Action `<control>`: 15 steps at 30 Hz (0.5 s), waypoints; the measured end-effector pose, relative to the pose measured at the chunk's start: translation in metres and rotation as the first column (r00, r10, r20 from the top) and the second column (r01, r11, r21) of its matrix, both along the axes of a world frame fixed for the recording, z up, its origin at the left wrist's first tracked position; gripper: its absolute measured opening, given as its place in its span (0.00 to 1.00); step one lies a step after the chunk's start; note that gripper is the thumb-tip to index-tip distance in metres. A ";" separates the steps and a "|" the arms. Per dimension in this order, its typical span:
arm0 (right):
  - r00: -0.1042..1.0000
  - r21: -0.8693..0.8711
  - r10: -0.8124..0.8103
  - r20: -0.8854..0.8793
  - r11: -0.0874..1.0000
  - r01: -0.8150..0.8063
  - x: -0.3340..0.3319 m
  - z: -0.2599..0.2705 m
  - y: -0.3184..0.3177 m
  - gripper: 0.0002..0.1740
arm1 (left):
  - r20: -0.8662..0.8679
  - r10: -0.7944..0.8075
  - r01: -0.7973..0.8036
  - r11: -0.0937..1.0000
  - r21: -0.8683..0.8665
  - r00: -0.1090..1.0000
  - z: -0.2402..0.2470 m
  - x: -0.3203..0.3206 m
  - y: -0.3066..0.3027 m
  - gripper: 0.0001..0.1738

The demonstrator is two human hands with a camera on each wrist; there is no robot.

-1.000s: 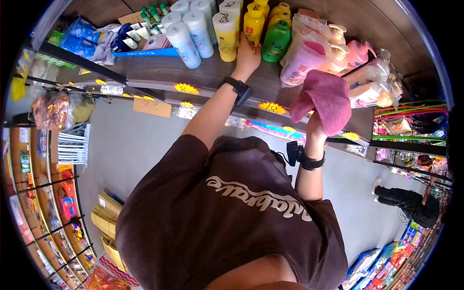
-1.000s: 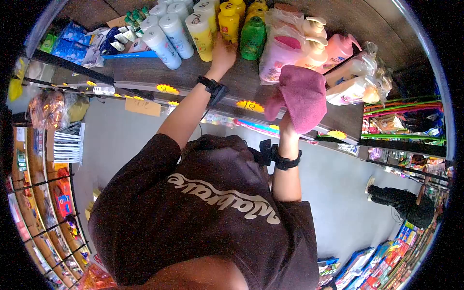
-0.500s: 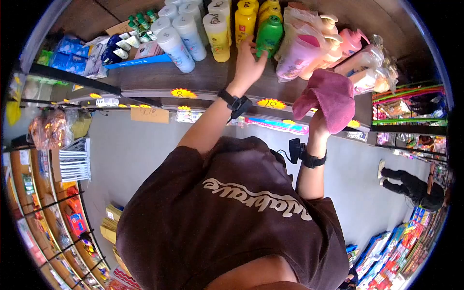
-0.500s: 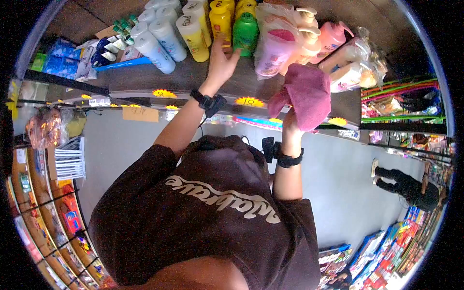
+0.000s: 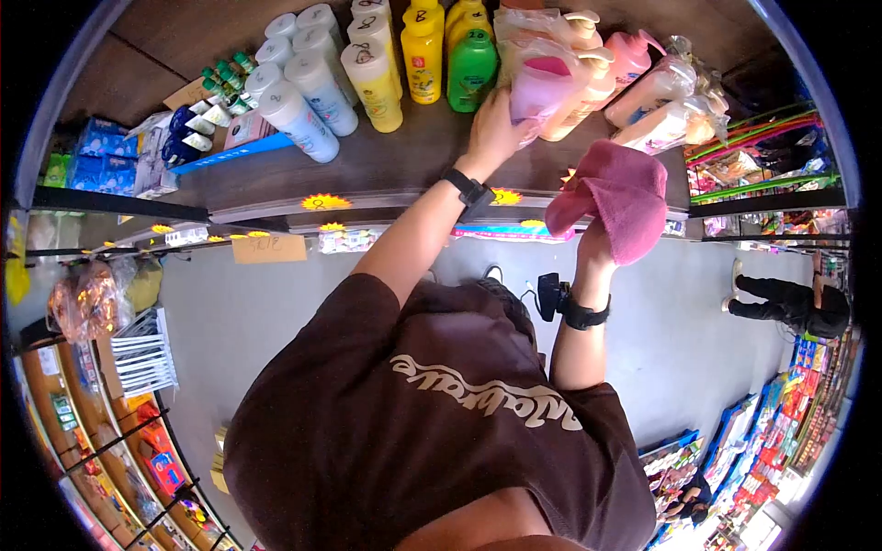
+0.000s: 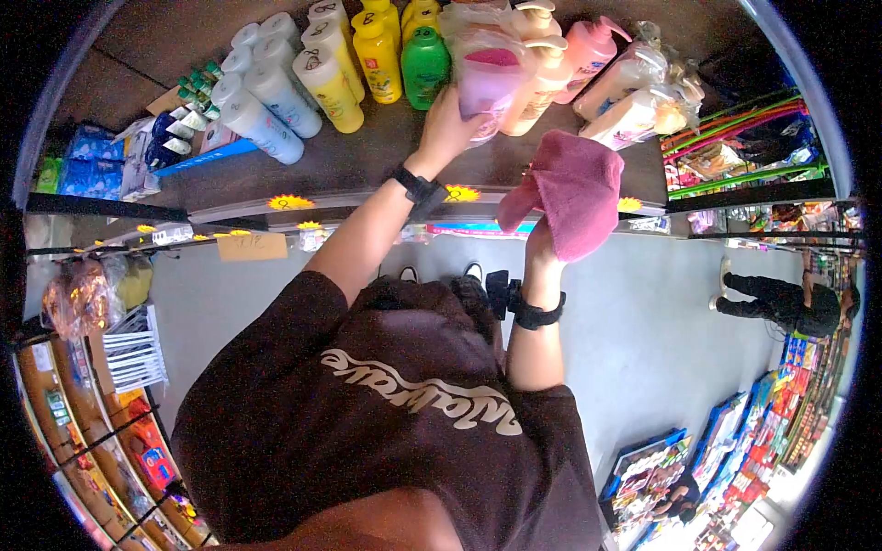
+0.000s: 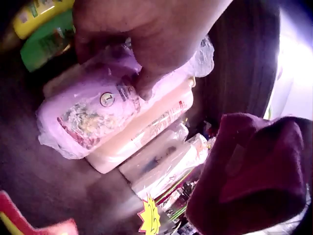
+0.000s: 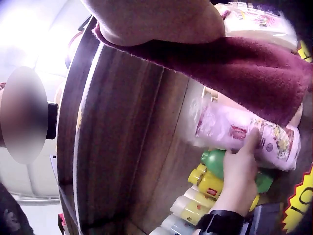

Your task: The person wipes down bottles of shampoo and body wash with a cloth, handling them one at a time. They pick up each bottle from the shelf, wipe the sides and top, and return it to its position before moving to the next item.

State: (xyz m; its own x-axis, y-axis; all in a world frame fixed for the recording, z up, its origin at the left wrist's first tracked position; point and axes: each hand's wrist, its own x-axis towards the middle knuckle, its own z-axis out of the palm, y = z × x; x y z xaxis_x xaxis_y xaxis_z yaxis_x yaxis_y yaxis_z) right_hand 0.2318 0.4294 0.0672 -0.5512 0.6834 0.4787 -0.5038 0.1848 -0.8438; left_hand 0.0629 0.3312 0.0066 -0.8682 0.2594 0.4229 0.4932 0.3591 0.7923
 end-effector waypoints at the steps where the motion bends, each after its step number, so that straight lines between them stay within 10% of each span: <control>1: 1.000 0.000 0.008 0.001 1.000 -0.008 0.003 -0.002 0.005 0.17 | 0.008 0.011 -0.011 0.999 0.040 1.000 -0.002 0.001 0.000 0.28; 13: 0.979 0.181 0.190 0.071 0.963 -0.200 -0.006 -0.039 0.097 0.25 | 0.071 -0.129 0.127 0.991 0.029 0.989 -0.005 -0.006 -0.012 0.27; 15: 0.985 -0.077 0.171 -0.016 0.982 -0.172 -0.006 -0.039 0.102 0.21 | 0.122 -0.112 0.110 0.994 0.029 0.986 -0.014 -0.003 -0.012 0.27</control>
State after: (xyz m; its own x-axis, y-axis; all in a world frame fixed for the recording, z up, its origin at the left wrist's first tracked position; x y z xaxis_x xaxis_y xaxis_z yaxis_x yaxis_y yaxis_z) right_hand 0.2254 0.5317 0.0283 -0.6594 0.6143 0.4333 -0.5299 0.0290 -0.8476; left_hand 0.0597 0.3193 -0.0078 -0.8803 0.3488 0.3216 0.4275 0.2894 0.8565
